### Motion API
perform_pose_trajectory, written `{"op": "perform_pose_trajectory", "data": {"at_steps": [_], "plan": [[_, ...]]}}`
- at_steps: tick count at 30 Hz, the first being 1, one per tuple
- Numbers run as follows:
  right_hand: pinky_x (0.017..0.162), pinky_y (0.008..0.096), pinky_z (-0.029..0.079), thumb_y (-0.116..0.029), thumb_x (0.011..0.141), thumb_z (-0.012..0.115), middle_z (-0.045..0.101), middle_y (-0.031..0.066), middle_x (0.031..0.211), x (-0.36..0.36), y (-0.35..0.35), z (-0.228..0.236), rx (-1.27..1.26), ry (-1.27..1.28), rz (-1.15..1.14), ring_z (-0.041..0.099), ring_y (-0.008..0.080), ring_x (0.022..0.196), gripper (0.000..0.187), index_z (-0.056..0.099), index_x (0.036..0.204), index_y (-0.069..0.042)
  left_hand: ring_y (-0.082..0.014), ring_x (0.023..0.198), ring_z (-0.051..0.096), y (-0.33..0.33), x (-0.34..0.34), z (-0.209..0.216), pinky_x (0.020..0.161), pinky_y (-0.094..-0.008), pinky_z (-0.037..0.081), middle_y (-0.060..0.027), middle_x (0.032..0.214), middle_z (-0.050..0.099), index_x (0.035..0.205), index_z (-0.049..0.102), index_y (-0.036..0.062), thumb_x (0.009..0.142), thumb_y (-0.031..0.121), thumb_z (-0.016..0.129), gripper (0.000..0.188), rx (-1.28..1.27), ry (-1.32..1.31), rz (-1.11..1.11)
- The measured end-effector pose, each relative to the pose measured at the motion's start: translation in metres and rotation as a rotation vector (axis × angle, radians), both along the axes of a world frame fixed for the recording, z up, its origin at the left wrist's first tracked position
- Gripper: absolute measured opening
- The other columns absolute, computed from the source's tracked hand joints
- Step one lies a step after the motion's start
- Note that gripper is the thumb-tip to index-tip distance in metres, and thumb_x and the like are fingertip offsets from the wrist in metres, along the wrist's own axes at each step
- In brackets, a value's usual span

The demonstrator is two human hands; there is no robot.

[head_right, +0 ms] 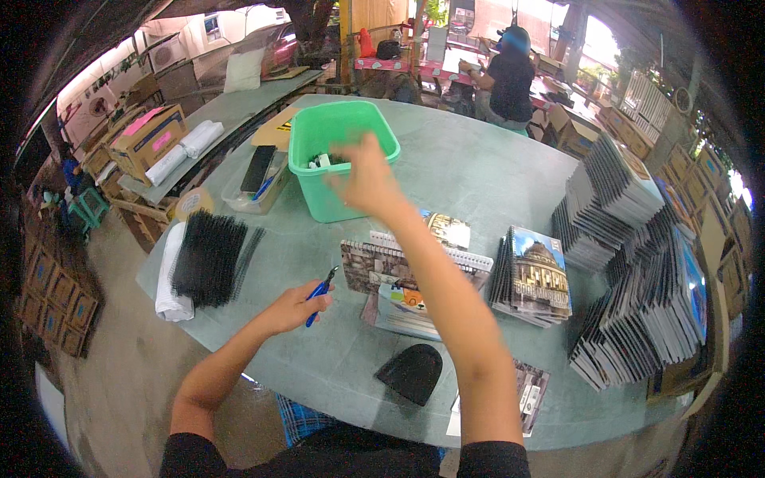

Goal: The person assembles calendars by inserting wire binders through pre-punched holes in paper stacks and covers, using shears to cut the wire to size.

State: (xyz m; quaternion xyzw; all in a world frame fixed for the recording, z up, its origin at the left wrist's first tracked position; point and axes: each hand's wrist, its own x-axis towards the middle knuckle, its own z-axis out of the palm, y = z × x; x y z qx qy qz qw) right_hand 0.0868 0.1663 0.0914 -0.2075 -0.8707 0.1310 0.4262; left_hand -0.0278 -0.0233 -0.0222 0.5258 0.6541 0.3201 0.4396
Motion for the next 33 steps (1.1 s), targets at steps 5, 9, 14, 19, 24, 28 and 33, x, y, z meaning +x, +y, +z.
{"op": "perform_pose_trajectory", "data": {"at_steps": [5,9,14,19,24,28,33], "plan": [[0.093,0.0414,0.041,-0.021,0.073,0.071,0.047,0.0174,0.126,0.007,0.021,0.041,-0.062,-0.111,0.049,0.048,0.0368,0.113,0.041,0.061,0.109,-0.006,-0.0130,0.067,0.055,-0.001,-0.016,-0.019,0.062,-0.0275,0.047,-0.0052,0.082,0.057,0.118,0.052,0.0032,0.089,0.037,0.053,0.044,0.131,0.191,0.002],[0.089,0.0428,0.042,-0.025,0.072,0.072,0.057,0.0136,0.112,0.059,-0.046,-0.035,0.056,-0.392,-0.033,0.050,0.0355,0.108,0.045,0.058,0.111,-0.006,-0.0149,0.066,0.058,-0.012,-0.022,-0.044,0.059,-0.0271,0.046,-0.0060,0.078,0.058,0.116,0.051,0.0041,0.089,0.039,0.051,0.044,0.118,0.078,0.132],[0.079,0.0393,0.042,-0.022,0.068,0.073,0.058,0.0083,0.094,0.062,-0.070,-0.070,0.177,-0.242,-0.060,0.052,0.0286,0.094,0.033,0.064,0.096,-0.007,-0.0164,0.072,0.060,-0.004,0.003,0.014,0.061,-0.0279,0.048,-0.0068,0.086,0.059,0.122,0.048,0.0056,0.092,0.040,0.044,0.046,0.025,-0.367,0.074],[0.072,0.0367,0.040,-0.019,0.066,0.073,0.055,0.0045,0.086,0.048,-0.076,-0.070,0.170,-0.224,-0.121,0.050,0.0240,0.085,0.020,0.068,0.083,-0.010,-0.0194,0.074,0.062,-0.001,0.006,0.010,0.062,-0.0307,0.050,-0.0098,0.089,0.059,0.125,0.045,0.0053,0.093,0.040,0.042,0.048,-0.104,-0.479,0.002],[0.072,0.0376,0.038,-0.018,0.065,0.073,0.055,0.0027,0.091,0.046,-0.077,-0.070,0.236,-0.124,-0.100,0.050,0.0228,0.086,0.017,0.068,0.080,-0.012,-0.0214,0.074,0.064,-0.004,0.002,0.013,0.061,-0.0326,0.050,-0.0126,0.087,0.060,0.123,0.046,0.0033,0.093,0.037,0.042,0.046,-0.199,-0.850,-0.008],[0.071,0.0381,0.037,-0.019,0.065,0.072,0.054,0.0027,0.093,0.047,-0.078,-0.072,0.265,-0.122,-0.100,0.050,0.0235,0.086,0.017,0.068,0.080,-0.011,-0.0190,0.074,0.061,-0.002,0.003,0.018,0.061,-0.0308,0.047,-0.0090,0.086,0.060,0.120,0.049,0.0037,0.093,0.035,0.044,0.042,0.013,-0.015,0.015],[0.070,0.0371,0.038,-0.017,0.070,0.062,0.053,0.0049,0.090,0.066,-0.097,-0.079,0.467,-0.205,-0.112,0.050,0.0237,0.084,0.021,0.065,0.090,-0.009,-0.0209,0.078,0.058,-0.008,-0.009,0.011,0.065,-0.0341,0.044,-0.0080,0.085,0.059,0.101,0.054,0.0033,0.090,0.035,0.049,0.034,-0.021,-0.002,-0.212]]}}
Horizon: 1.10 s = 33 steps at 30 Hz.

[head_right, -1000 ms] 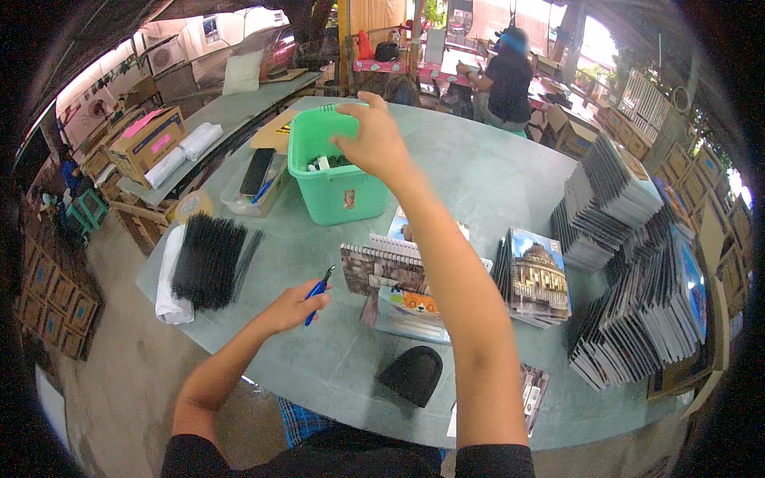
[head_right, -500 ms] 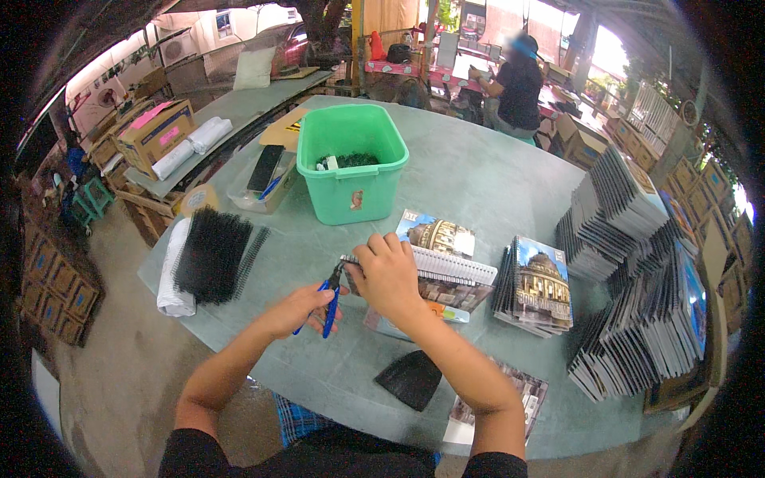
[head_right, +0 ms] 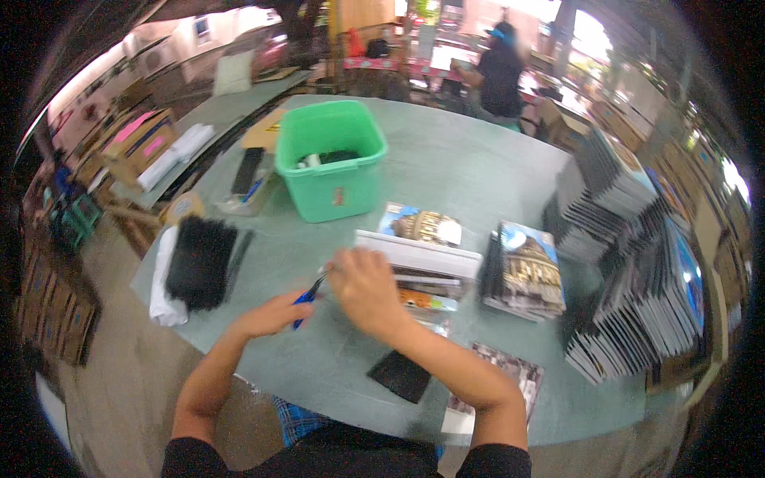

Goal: The person assembles calendars by inserting wire binders through pre-punched holes in paper stacks and covers, using shears to cut the wire to size.

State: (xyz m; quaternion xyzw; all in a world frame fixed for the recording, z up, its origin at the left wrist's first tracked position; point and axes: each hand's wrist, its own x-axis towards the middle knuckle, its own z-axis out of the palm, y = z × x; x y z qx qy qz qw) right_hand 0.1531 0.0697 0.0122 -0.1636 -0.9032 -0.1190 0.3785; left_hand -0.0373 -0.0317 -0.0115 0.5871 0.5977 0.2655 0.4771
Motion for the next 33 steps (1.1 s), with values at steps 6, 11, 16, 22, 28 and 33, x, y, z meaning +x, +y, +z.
{"op": "perform_pose_trajectory", "data": {"at_steps": [6,11,16,22,28,33], "plan": [[0.068,0.0323,0.040,-0.012,0.071,0.057,0.052,0.0057,0.085,0.055,-0.001,-0.010,-0.107,-0.160,0.034,0.051,0.0213,0.081,0.024,0.060,0.095,-0.006,-0.0305,0.087,0.051,-0.028,-0.016,-0.079,0.078,-0.0409,0.040,-0.0139,0.092,0.055,0.112,0.056,0.0074,0.078,0.040,0.063,0.048,0.378,0.760,0.108],[0.070,0.0314,0.047,-0.004,0.073,0.069,0.059,0.0113,0.086,0.154,0.045,0.078,-0.663,0.261,-0.122,0.059,0.0212,0.078,0.024,0.060,0.095,0.000,-0.0328,0.099,0.047,-0.022,-0.002,-0.079,0.087,-0.0449,0.035,-0.0152,0.101,0.053,0.115,0.055,0.0068,0.075,0.044,0.065,0.056,0.385,0.903,0.136],[0.088,0.0272,0.041,0.004,0.067,0.062,0.059,0.0078,0.108,0.257,0.097,0.116,-0.771,0.231,0.046,0.054,0.0197,0.103,0.029,0.063,0.097,0.000,-0.0340,0.101,0.047,-0.029,-0.030,-0.092,0.087,-0.0438,0.037,-0.0172,0.101,0.053,0.116,0.054,0.0049,0.078,0.039,0.063,0.053,0.402,0.667,0.185],[0.090,0.0383,0.043,-0.041,0.082,0.061,0.058,0.0245,0.113,0.348,0.134,-0.038,-1.001,-0.058,-0.900,0.057,0.0338,0.104,0.054,0.058,0.113,0.002,-0.0362,0.102,0.048,-0.041,-0.070,-0.086,0.086,-0.0433,0.041,-0.0192,0.103,0.053,0.108,0.056,0.0006,0.077,0.022,0.066,0.039,0.361,0.944,0.494],[0.071,0.0422,0.048,-0.028,0.081,0.062,0.063,0.0242,0.082,0.355,0.144,-0.061,-0.776,0.284,-1.023,0.062,0.0392,0.080,0.032,0.065,0.088,0.002,-0.0364,0.091,0.056,-0.038,-0.127,-0.109,0.078,-0.0416,0.047,-0.0214,0.095,0.057,0.095,0.056,-0.0056,0.079,0.017,0.063,0.028,0.225,1.237,0.672],[0.068,0.0431,0.047,-0.023,0.080,0.063,0.064,0.0216,0.077,0.340,0.160,-0.051,-0.640,0.382,-0.989,0.062,0.0380,0.074,0.025,0.064,0.079,0.002,-0.0396,0.080,0.061,-0.017,-0.134,-0.117,0.070,-0.0456,0.049,-0.0207,0.084,0.062,0.089,0.056,-0.0045,0.082,0.016,0.058,0.022,0.097,1.208,0.666]]}}
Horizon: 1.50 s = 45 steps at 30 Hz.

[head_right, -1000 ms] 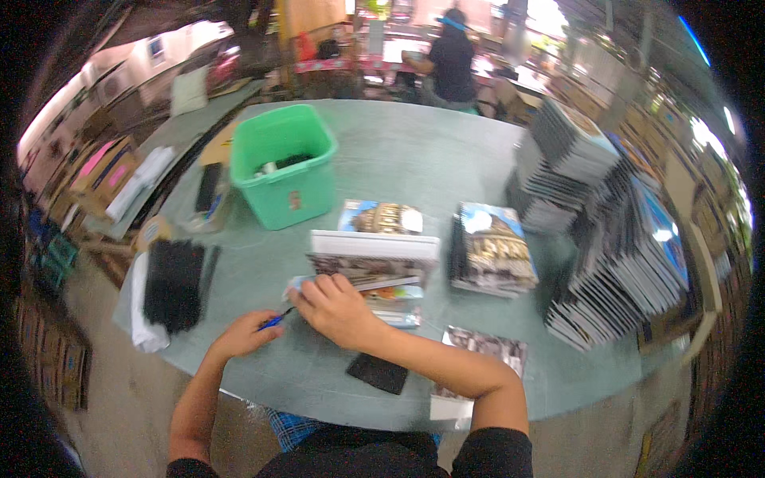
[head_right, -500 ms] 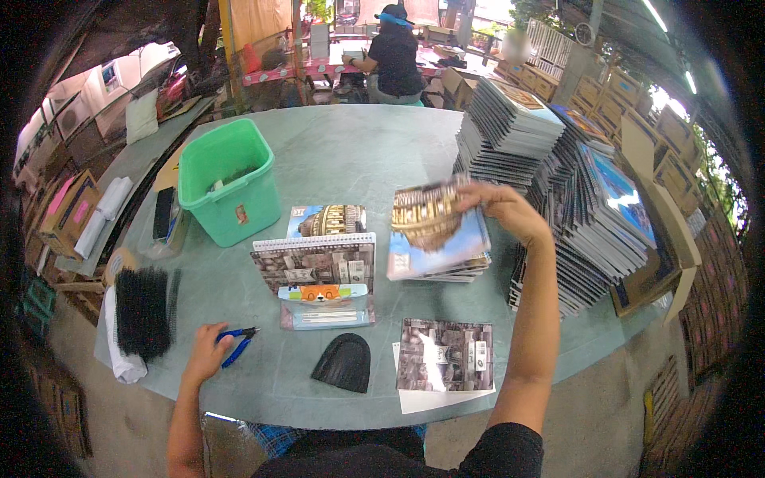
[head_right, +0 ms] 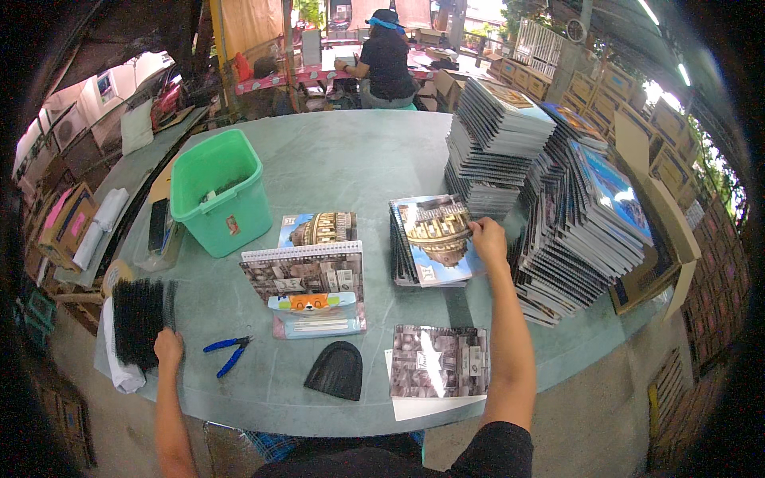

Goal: The person assembles calendars by inserting wire binders through pre-punched holes in paper stacks and covers, using shears to cut the wire to size.

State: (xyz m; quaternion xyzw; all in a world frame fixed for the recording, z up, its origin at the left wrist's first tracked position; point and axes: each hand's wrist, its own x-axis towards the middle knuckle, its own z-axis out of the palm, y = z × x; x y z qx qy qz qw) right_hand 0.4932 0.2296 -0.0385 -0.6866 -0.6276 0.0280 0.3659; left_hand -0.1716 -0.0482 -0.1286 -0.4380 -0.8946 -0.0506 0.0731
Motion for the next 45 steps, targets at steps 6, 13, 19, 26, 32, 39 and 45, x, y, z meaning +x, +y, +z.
{"op": "perform_pose_trajectory", "data": {"at_steps": [6,13,19,26,32,39,45], "plan": [[0.082,0.0428,0.043,-0.015,0.077,0.066,0.055,0.0144,0.103,-0.054,-0.010,0.029,-0.050,-0.363,-0.057,0.050,0.0346,0.104,0.024,0.062,0.099,-0.008,-0.0430,0.074,0.059,-0.004,-0.001,0.021,0.064,-0.0471,0.045,-0.0233,0.076,0.059,0.090,0.047,-0.0003,0.089,0.018,0.051,0.018,0.482,-0.219,-0.041],[0.090,0.0382,0.042,-0.023,0.080,0.065,0.059,0.0148,0.107,-0.250,-0.096,0.096,0.231,-0.148,0.923,0.053,0.0307,0.106,0.033,0.057,0.106,-0.002,-0.0131,0.061,0.053,0.019,0.062,0.097,0.060,-0.0272,0.045,-0.0065,0.070,0.057,0.089,0.054,0.0015,0.082,0.013,0.064,0.017,0.853,-0.319,-0.161],[0.077,0.0415,0.045,-0.015,0.077,0.064,0.059,0.0150,0.092,-0.326,-0.104,0.065,0.138,-0.275,0.944,0.055,0.0325,0.091,0.026,0.056,0.098,-0.002,-0.0111,0.067,0.053,0.032,0.080,0.115,0.061,-0.0250,0.044,-0.0057,0.079,0.059,0.093,0.061,0.0018,0.078,0.007,0.066,0.016,0.886,-0.468,-0.391],[0.065,0.0413,0.042,-0.017,0.071,0.064,0.059,0.0113,0.076,-0.341,-0.133,0.057,0.186,-0.234,0.896,0.056,0.0292,0.073,0.022,0.054,0.085,-0.004,-0.0145,0.087,0.056,0.026,0.079,0.087,0.077,-0.0252,0.045,-0.0072,0.094,0.061,0.099,0.061,0.0014,0.079,0.001,0.061,0.020,0.992,-0.733,-0.426],[0.063,0.0387,0.040,-0.027,0.066,0.069,0.060,0.0078,0.070,-0.357,-0.139,0.048,0.275,-0.316,0.759,0.058,0.0250,0.069,0.027,0.058,0.080,-0.007,-0.0164,0.087,0.060,0.053,0.140,0.135,0.077,-0.0271,0.047,-0.0092,0.097,0.062,0.104,0.059,0.0027,0.082,0.004,0.059,0.022,0.915,-0.737,-0.654],[0.064,0.0413,0.045,-0.024,0.074,0.068,0.062,0.0086,0.072,-0.341,-0.129,0.052,0.135,-0.237,0.913,0.060,0.0292,0.072,0.018,0.062,0.082,-0.008,-0.0207,0.080,0.061,0.058,0.166,0.128,0.069,-0.0281,0.047,-0.0120,0.092,0.062,0.105,0.061,0.0029,0.086,0.015,0.060,0.023,0.596,-0.603,-0.750],[0.063,0.0406,0.047,-0.019,0.074,0.067,0.063,0.0091,0.077,-0.343,-0.136,0.066,-0.075,-0.267,0.866,0.061,0.0305,0.072,0.018,0.063,0.089,-0.010,-0.0188,0.069,0.058,0.062,0.178,0.125,0.060,-0.0297,0.045,-0.0114,0.080,0.060,0.099,0.060,0.0019,0.090,0.021,0.054,0.022,0.715,-0.658,-0.779]]}}
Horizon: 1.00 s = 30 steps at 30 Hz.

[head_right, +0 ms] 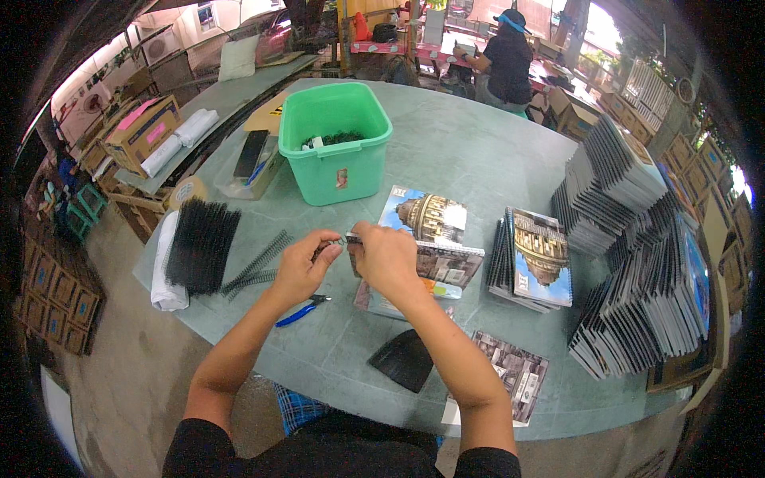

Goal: The person assembles calendars by inserting wire binders through pre-punched holes in paper stacks and covers, using shears to cut the wire to size.

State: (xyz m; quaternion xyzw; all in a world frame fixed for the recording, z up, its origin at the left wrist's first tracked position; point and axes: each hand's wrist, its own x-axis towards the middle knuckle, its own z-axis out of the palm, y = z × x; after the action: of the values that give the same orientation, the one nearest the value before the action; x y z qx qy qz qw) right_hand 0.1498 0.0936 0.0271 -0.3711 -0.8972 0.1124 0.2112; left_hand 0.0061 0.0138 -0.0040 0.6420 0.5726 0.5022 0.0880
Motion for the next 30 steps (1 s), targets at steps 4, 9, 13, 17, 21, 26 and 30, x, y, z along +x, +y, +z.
{"op": "perform_pose_trajectory", "data": {"at_steps": [4,9,13,17,21,26,30], "plan": [[0.063,0.0397,0.047,-0.016,0.072,0.068,0.062,0.0072,0.075,0.000,0.000,-0.006,0.091,0.200,0.040,0.061,0.0298,0.070,0.017,0.065,0.087,-0.010,-0.0153,0.058,0.055,0.006,-0.002,-0.005,0.054,-0.0294,0.043,-0.0087,0.069,0.058,0.089,0.060,0.0008,0.092,0.028,0.052,0.028,0.019,0.114,0.058],[0.061,0.0390,0.047,-0.016,0.069,0.070,0.062,0.0060,0.077,0.001,-0.007,-0.006,0.108,0.199,0.020,0.061,0.0279,0.070,0.015,0.066,0.083,-0.011,-0.0150,0.047,0.050,0.011,-0.005,0.009,0.047,-0.0299,0.040,-0.0072,0.054,0.052,0.079,0.060,0.0009,0.094,0.035,0.047,0.040,-0.397,-0.216,-0.016],[0.063,0.0380,0.045,-0.016,0.070,0.069,0.062,0.0054,0.076,0.000,-0.009,-0.009,0.179,0.228,0.012,0.061,0.0253,0.071,0.014,0.066,0.082,-0.011,-0.0164,0.053,0.051,0.016,-0.004,0.017,0.052,-0.0300,0.042,-0.0077,0.059,0.054,0.081,0.060,0.0012,0.093,0.035,0.049,0.037,-0.363,-0.100,0.029],[0.065,0.0376,0.042,-0.014,0.071,0.068,0.062,0.0045,0.076,0.007,-0.001,-0.017,0.243,0.219,0.062,0.060,0.0242,0.076,0.022,0.063,0.092,-0.012,-0.0221,0.070,0.056,0.020,-0.019,0.011,0.063,-0.0318,0.044,-0.0098,0.075,0.058,0.088,0.059,0.0003,0.090,0.029,0.054,0.029,-0.096,0.075,-0.100],[0.066,0.0378,0.041,-0.014,0.076,0.065,0.062,0.0046,0.082,0.001,0.006,-0.015,0.204,0.088,0.035,0.060,0.0234,0.077,0.026,0.058,0.101,-0.010,-0.0167,0.070,0.054,0.024,-0.034,0.015,0.064,-0.0288,0.043,-0.0082,0.079,0.059,0.094,0.062,0.0015,0.085,0.021,0.061,0.021,-0.087,0.039,-0.186],[0.064,0.0387,0.041,-0.013,0.078,0.065,0.061,0.0075,0.086,-0.002,0.005,-0.018,0.108,0.431,0.072,0.058,0.0269,0.069,0.020,0.056,0.095,-0.010,-0.0163,0.074,0.055,0.026,-0.043,0.022,0.067,-0.0280,0.044,-0.0073,0.077,0.059,0.098,0.064,0.0019,0.085,0.018,0.061,0.021,-0.445,-0.151,-0.187],[0.066,0.0401,0.042,-0.011,0.077,0.066,0.061,0.0098,0.086,-0.007,0.007,-0.021,0.117,0.317,0.095,0.058,0.0293,0.070,0.024,0.054,0.098,-0.009,-0.0182,0.078,0.056,0.025,-0.036,0.020,0.068,-0.0300,0.044,-0.0076,0.075,0.057,0.096,0.064,0.0019,0.085,0.018,0.061,0.020,-0.111,-0.066,-0.135]]}}
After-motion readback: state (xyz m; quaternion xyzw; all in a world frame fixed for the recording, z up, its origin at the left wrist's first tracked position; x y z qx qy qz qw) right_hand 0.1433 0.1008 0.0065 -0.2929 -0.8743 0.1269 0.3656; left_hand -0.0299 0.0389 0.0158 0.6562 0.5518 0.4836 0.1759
